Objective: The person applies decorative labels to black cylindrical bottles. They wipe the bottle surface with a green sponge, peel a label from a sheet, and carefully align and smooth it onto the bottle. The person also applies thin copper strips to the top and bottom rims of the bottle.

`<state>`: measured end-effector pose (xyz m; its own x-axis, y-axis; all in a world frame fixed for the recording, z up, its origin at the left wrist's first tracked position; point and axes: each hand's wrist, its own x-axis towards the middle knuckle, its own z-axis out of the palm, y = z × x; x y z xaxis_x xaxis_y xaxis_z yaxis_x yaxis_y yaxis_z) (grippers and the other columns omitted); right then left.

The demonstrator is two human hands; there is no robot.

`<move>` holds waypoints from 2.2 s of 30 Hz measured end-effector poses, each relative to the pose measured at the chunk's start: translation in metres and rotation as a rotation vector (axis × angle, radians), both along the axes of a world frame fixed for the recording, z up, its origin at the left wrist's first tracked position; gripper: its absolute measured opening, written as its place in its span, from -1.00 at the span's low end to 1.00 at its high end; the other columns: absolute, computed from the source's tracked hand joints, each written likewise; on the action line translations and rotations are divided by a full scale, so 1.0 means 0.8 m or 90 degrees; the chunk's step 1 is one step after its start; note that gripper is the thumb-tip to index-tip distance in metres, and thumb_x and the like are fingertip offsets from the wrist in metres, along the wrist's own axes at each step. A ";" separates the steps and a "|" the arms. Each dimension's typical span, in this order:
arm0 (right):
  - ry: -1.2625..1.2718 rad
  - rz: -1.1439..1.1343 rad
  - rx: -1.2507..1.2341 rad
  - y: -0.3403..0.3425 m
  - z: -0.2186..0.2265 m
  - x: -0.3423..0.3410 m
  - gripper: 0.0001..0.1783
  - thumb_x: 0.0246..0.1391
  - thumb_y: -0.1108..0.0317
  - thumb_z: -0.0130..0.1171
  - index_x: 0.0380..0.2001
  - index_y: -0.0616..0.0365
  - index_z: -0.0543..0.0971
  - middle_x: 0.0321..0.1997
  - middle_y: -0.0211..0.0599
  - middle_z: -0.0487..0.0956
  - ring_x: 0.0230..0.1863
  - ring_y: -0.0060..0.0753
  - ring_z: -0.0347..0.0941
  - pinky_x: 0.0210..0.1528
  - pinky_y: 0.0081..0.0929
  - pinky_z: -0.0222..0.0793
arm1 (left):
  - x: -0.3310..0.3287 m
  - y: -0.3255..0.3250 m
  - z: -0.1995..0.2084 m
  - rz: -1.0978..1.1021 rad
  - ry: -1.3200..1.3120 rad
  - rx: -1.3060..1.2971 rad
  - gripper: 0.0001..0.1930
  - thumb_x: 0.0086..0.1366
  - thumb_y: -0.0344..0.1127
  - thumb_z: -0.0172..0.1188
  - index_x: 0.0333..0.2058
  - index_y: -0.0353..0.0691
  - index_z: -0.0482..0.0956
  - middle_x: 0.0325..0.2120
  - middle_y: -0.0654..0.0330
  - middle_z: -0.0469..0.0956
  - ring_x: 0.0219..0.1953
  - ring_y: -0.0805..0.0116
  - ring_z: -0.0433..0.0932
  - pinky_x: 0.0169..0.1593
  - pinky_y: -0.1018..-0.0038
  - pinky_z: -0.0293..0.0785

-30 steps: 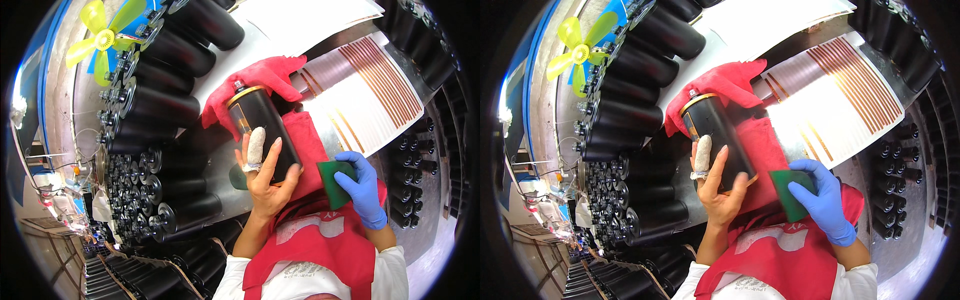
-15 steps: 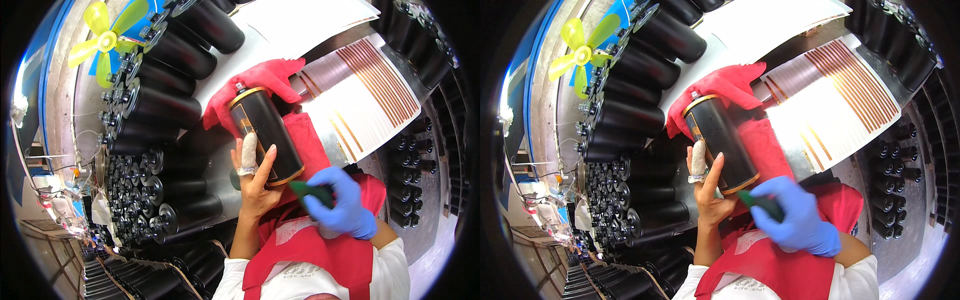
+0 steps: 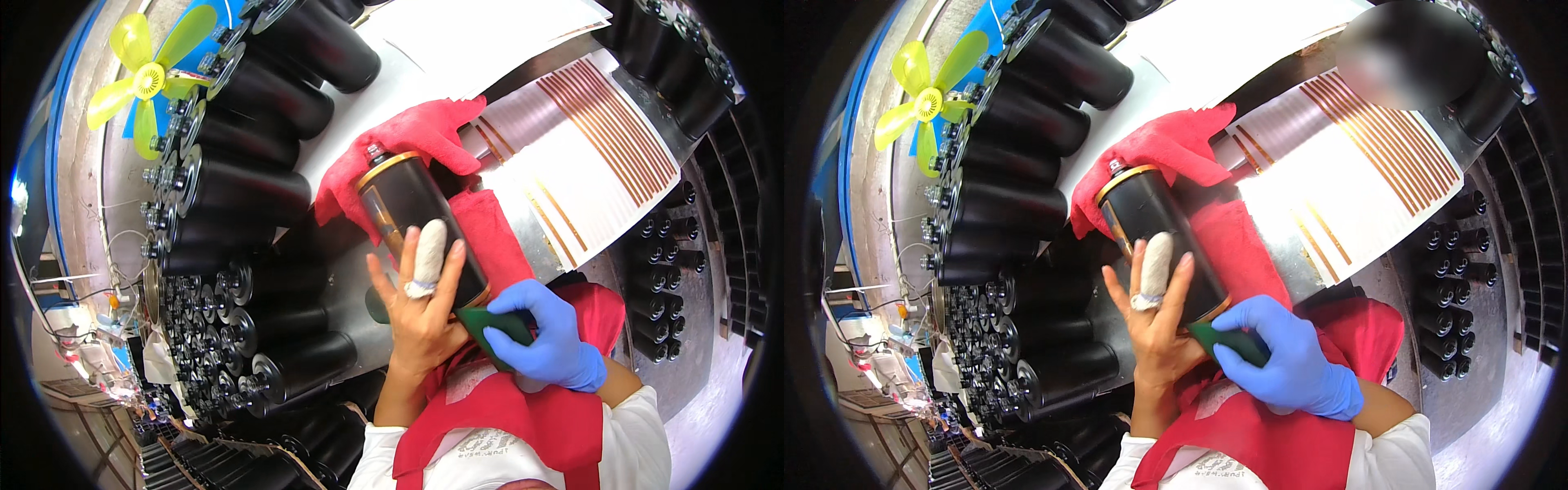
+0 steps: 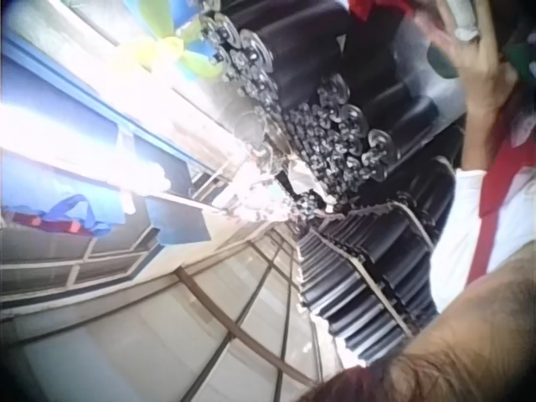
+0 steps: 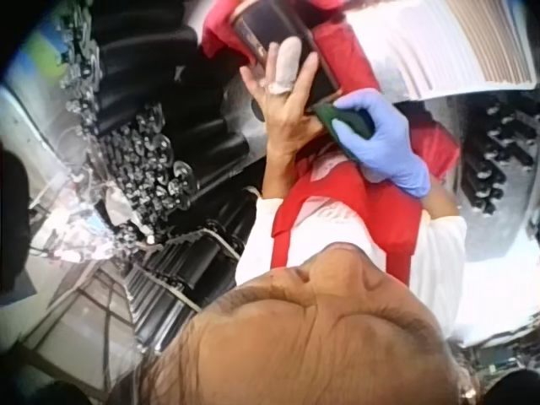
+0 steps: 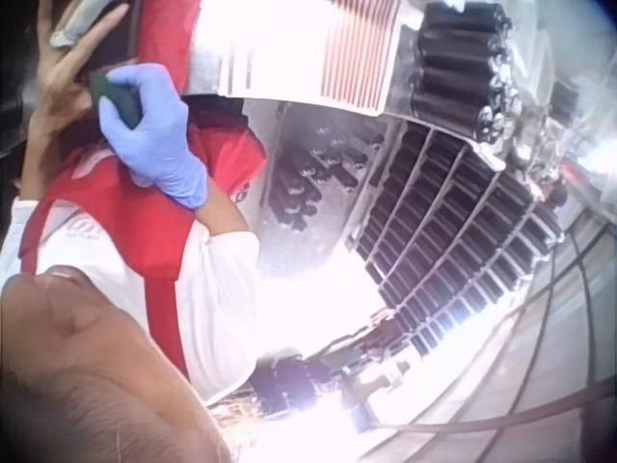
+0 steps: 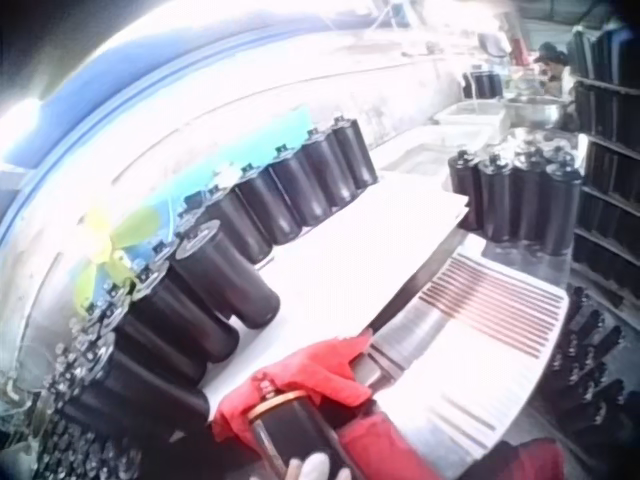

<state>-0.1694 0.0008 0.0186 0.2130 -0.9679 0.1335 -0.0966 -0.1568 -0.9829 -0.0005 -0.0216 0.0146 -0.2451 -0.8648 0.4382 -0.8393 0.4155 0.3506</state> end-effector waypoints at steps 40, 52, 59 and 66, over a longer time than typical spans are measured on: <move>0.013 -0.160 0.241 -0.010 -0.014 -0.030 -0.73 -0.03 0.56 0.17 -0.19 0.23 0.46 -0.32 -0.37 0.51 -0.33 -0.63 0.47 -0.29 -0.63 0.41 | 0.024 0.043 -0.059 0.113 0.218 -0.023 -0.22 -0.05 -0.54 0.31 0.16 -0.60 0.14 0.05 -0.28 0.36 0.06 -0.08 0.44 0.14 0.34 0.30; 0.023 -0.058 0.205 -0.015 -0.028 -0.013 -0.74 -0.03 0.53 0.17 -0.20 0.22 0.49 -0.33 -0.36 0.52 -0.37 -0.66 0.43 -0.31 -0.67 0.37 | 0.025 0.072 -0.082 -0.020 0.036 -0.180 -0.60 0.10 -0.37 0.29 -0.05 0.08 0.50 0.05 0.20 0.38 0.18 0.17 0.32 0.18 -0.33 -0.05; 0.045 -0.049 0.155 -0.015 -0.036 -0.015 -0.75 -0.03 0.52 0.17 -0.21 0.22 0.50 -0.32 -0.34 0.53 -0.36 -0.61 0.44 -0.29 -0.62 0.38 | 0.025 0.027 -0.024 -0.163 -0.163 -0.133 -0.65 0.19 -0.31 0.10 -0.02 0.14 0.50 -0.32 0.47 0.55 0.11 0.43 0.41 0.32 -0.10 -0.16; 0.018 -0.122 0.178 -0.018 -0.027 -0.043 -0.74 -0.03 0.56 0.16 -0.20 0.24 0.49 -0.26 -0.34 0.55 -0.23 -0.62 0.45 -0.14 -0.64 0.38 | 0.008 0.030 -0.013 -0.171 -0.273 -0.114 -0.66 0.14 -0.44 0.04 -0.08 -0.04 0.50 -0.45 0.42 0.48 0.21 0.46 0.30 0.30 -0.16 -0.27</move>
<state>-0.2035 -0.0132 -0.0033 0.0234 -0.9891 -0.1456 -0.1259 0.1416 -0.9819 0.0057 0.0026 0.0043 -0.6372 -0.6675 0.3853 -0.7472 0.6576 -0.0964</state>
